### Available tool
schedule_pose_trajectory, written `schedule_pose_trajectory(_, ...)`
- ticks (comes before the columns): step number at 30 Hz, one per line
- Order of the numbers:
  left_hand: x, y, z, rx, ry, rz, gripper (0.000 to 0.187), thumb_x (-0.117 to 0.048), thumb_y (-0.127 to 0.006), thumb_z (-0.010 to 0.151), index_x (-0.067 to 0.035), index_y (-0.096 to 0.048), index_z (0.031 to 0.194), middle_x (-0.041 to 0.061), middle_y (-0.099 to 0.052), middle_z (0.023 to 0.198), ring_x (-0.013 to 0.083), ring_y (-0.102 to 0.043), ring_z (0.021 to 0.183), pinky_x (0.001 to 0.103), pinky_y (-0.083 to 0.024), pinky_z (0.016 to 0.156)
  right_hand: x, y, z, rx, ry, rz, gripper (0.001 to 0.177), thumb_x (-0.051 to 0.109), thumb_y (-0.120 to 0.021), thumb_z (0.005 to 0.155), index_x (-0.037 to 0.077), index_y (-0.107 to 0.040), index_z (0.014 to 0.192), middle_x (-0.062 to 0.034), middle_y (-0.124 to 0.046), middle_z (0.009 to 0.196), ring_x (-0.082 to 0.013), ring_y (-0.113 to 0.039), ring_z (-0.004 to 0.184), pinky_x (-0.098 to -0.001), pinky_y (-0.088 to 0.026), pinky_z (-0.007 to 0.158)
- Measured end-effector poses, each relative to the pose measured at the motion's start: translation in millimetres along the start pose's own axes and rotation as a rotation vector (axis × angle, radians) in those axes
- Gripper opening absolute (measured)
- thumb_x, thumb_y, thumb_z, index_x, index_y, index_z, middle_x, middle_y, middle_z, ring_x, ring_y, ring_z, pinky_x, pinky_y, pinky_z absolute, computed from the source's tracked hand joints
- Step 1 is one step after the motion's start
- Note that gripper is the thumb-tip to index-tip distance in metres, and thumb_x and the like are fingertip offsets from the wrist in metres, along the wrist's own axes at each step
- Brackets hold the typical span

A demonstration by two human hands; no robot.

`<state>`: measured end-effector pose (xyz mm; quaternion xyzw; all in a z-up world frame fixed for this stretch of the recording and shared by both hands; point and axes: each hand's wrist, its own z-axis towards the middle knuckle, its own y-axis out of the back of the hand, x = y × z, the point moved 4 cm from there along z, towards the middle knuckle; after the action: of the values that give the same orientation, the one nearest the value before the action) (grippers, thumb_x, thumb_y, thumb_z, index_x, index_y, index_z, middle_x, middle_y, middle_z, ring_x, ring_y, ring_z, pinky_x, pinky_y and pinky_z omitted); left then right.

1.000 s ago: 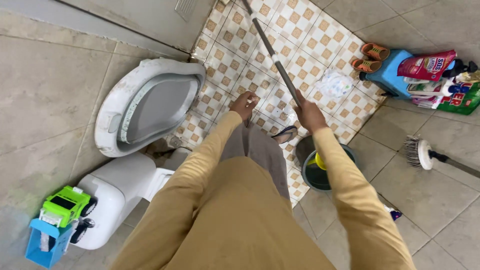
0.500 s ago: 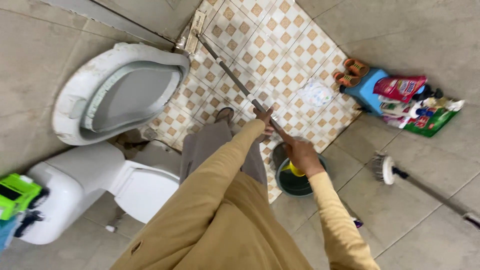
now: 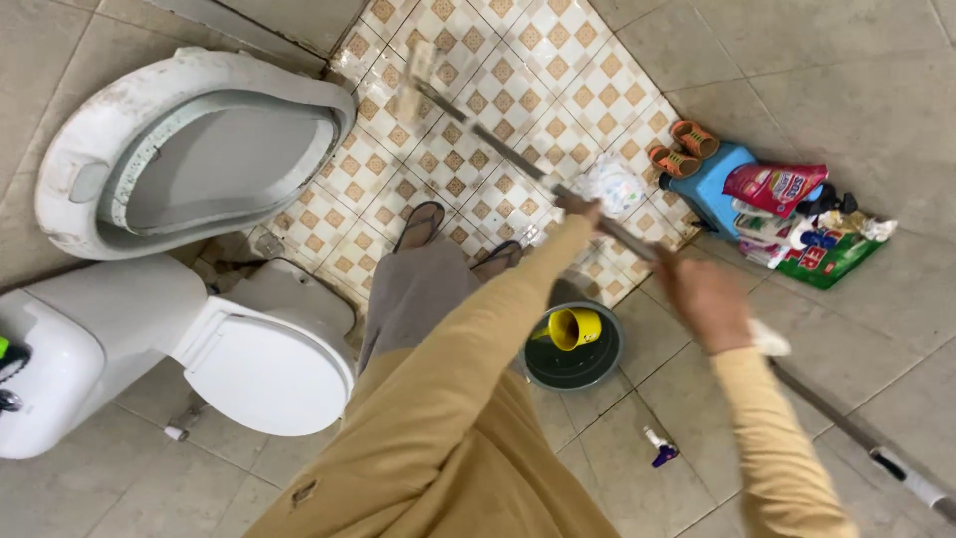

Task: The person mops the tiled bathroom floor using a flat mop and a bucket with a yellow cup. They pour water onto the floor, move a pair of sandals aside, and mop around the toilet and bidet. The person also briefly closes the bidet lid and returns the sandals to their original spot.

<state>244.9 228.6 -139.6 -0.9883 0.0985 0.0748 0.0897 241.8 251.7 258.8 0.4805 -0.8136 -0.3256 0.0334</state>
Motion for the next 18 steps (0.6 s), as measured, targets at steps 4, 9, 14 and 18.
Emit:
schedule_pose_trajectory(4, -46, 102, 13, -0.119, 0.057, 0.454, 0.111, -0.054, -0.064, 0.090, -0.009, 0.005, 0.164, 0.021, -0.023, 0.168, 0.0341, -0.032, 0.151, 0.056, -0.030, 0.121, 74, -29, 24, 0.096, 0.124, 0.274, 0.045, 0.039, -0.041, 0.107, 0.027, -0.057, 0.148, -0.0248, -0.076, 0.109, -0.0439, -0.073, 0.106, -0.0578, -0.058, 0.088)
schedule_pose_trajectory(9, -77, 128, -1, -0.172, -0.086, 0.597, 0.115, -0.052, -0.060, 0.088, -0.024, 0.027, 0.157, 0.025, -0.057, 0.141, 0.0430, -0.061, 0.125, 0.064, -0.057, 0.095, 76, -55, 53, 0.106, 0.205, 0.313, 0.052, 0.035, -0.043, 0.107, 0.033, -0.039, 0.159, -0.0257, -0.072, 0.115, -0.0465, -0.071, 0.110, -0.0584, -0.057, 0.092)
schedule_pose_trajectory(14, -8, -3, 84, 0.063, -0.028, -0.044, 0.111, -0.023, -0.063, 0.099, -0.030, 0.031, 0.157, 0.040, -0.041, 0.146, 0.0598, -0.060, 0.113, 0.074, -0.055, 0.074, -24, 30, 10, 0.139, 0.101, 0.348, 0.050, 0.024, -0.051, 0.102, 0.035, -0.054, 0.151, -0.0308, -0.071, 0.124, -0.0538, -0.065, 0.117, -0.0622, -0.052, 0.099)
schedule_pose_trajectory(18, -36, -74, -97, 0.274, 0.091, -0.036, 0.095, -0.016, -0.056, 0.096, -0.007, 0.009, 0.165, 0.036, -0.032, 0.156, 0.0584, -0.048, 0.130, 0.070, -0.051, 0.087, -91, 59, -18, 0.133, 0.007, 0.298, 0.049, 0.022, -0.053, 0.102, 0.031, -0.056, 0.151, -0.0359, -0.068, 0.130, -0.0585, -0.065, 0.117, -0.0650, -0.051, 0.103)
